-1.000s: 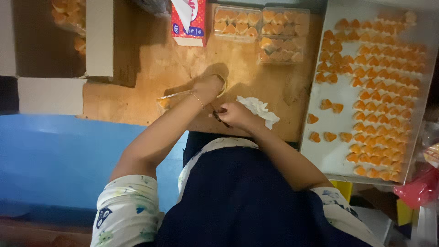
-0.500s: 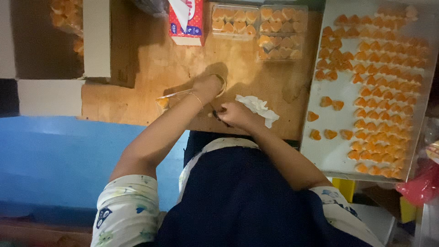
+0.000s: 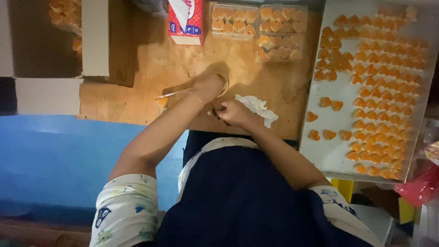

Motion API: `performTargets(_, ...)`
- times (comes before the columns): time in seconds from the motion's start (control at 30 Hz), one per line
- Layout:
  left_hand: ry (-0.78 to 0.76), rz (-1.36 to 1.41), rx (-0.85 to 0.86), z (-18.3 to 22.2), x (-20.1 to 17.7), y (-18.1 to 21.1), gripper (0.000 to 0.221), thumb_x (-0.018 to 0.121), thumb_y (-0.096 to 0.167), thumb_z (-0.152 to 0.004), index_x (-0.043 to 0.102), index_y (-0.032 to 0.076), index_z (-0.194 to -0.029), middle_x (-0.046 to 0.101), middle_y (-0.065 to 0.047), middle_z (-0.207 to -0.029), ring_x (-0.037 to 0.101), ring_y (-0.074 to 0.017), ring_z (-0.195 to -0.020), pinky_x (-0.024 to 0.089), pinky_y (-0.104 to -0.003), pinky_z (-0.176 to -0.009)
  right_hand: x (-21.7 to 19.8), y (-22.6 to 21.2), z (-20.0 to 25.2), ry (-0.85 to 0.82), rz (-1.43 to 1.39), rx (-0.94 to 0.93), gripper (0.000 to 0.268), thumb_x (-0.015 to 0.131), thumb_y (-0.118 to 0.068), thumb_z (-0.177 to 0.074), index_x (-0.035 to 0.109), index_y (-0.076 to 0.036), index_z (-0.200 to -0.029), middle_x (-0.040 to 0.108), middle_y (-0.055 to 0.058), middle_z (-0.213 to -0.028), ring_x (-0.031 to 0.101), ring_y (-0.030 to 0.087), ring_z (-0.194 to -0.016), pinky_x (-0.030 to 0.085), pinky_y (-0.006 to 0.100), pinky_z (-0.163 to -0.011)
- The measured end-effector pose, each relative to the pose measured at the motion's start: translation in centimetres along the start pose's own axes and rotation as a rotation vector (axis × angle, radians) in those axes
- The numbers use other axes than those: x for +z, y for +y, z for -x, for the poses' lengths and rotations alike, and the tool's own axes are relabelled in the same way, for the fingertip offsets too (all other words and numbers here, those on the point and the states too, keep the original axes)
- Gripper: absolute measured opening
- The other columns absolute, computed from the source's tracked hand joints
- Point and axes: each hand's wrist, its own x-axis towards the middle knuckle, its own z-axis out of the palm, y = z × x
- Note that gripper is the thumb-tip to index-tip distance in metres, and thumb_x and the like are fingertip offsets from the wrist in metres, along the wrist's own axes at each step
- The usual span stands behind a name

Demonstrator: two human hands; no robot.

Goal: The person tapes closed a clear plastic container filled with heart-shaped cookies and places it into a cardboard box with other containers.

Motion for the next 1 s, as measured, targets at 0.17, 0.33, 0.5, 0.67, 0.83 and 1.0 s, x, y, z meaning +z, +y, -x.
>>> performTargets(0.17, -0.247, 0.297, 0.532, -3.1, -4.2, -1.7, 0.013, 0.065, 0.006, -0.088, 0.074, 0.006, -0.079, 0.069, -0.011, -0.064, 0.076, -0.03, -0.068, 0.057, -0.042, -0.053, 1.1, 2.9, -1.6, -0.042, 0.022, 0.022, 0.036, 0.066, -0.039, -0.083, 0.071, -0.005, -0.092, 0.075, 0.018, -0.089, 0.072, 0.035, -0.091, 0.057, 0.043, -0.08)
performTargets(0.33, -0.287, 0.301, 0.544, -4.4, -4.9, -2.0, 0.015, 0.063, 0.005, -0.09, 0.076, 0.006, -0.083, 0.071, -0.011, -0.072, 0.075, -0.0294, -0.076, 0.058, -0.042, -0.063, 0.3, 4.3, -2.0, -0.002, 0.186, 0.083, 0.046, 0.065, -0.051, -0.083, 0.074, -0.008, -0.096, 0.075, 0.016, -0.09, 0.074, 0.037, -0.095, 0.058, 0.044, -0.079)
performTargets(0.5, -0.341, 0.31, 0.564, -5.7, -5.0, -2.7, 0.019, 0.06, 0.004, -0.093, 0.078, 0.005, -0.089, 0.074, -0.012, -0.081, 0.075, -0.0286, -0.087, 0.059, -0.041, -0.075, -0.6, 7.1, -0.1, 0.097, 0.452, 0.201, 0.035, 0.071, -0.033, -0.088, 0.061, -0.004, -0.106, 0.063, 0.013, -0.092, 0.073, 0.037, -0.091, 0.062, 0.05, -0.074)
performTargets(0.67, -0.367, 0.567, 0.406, -5.8, -7.3, -5.0, 0.022, 0.056, 0.007, -0.097, 0.079, 0.007, -0.099, 0.075, -0.012, -0.093, 0.073, -0.0308, -0.099, 0.058, -0.043, -0.084, -1.6, 6.1, 0.5, 0.254, 0.613, 0.174, 0.03, 0.066, -0.012, -0.093, 0.057, 0.002, -0.118, 0.058, 0.019, -0.106, 0.068, 0.044, -0.103, 0.062, 0.051, -0.078)
performTargets(0.83, -0.145, 0.924, 0.146, -1.4, -11.0, -10.0, 0.036, 0.058, 0.001, -0.088, 0.073, 0.012, -0.119, 0.07, -0.013, -0.111, 0.066, -0.0363, -0.114, 0.051, -0.046, -0.097, -2.1, 5.5, 1.1, 0.265, 0.608, 0.121, 0.035, 0.064, -0.005, -0.093, 0.056, 0.004, -0.126, 0.059, 0.022, -0.111, 0.064, 0.042, -0.112, 0.062, 0.052, -0.078)
performTargets(1.0, 0.11, 0.943, -0.017, 7.0, -6.8, -12.2, 0.059, 0.074, 0.011, -0.083, 0.062, 0.015, -0.14, 0.06, -0.013, -0.132, 0.051, -0.0385, -0.134, 0.038, -0.049, -0.115, 0.6, 4.5, -1.7, 0.314, -0.182, -0.134, 0.035, 0.051, -0.013, -0.103, 0.061, 0.002, -0.133, 0.059, 0.022, -0.107, 0.062, 0.036, -0.102, 0.057, 0.045, -0.075)
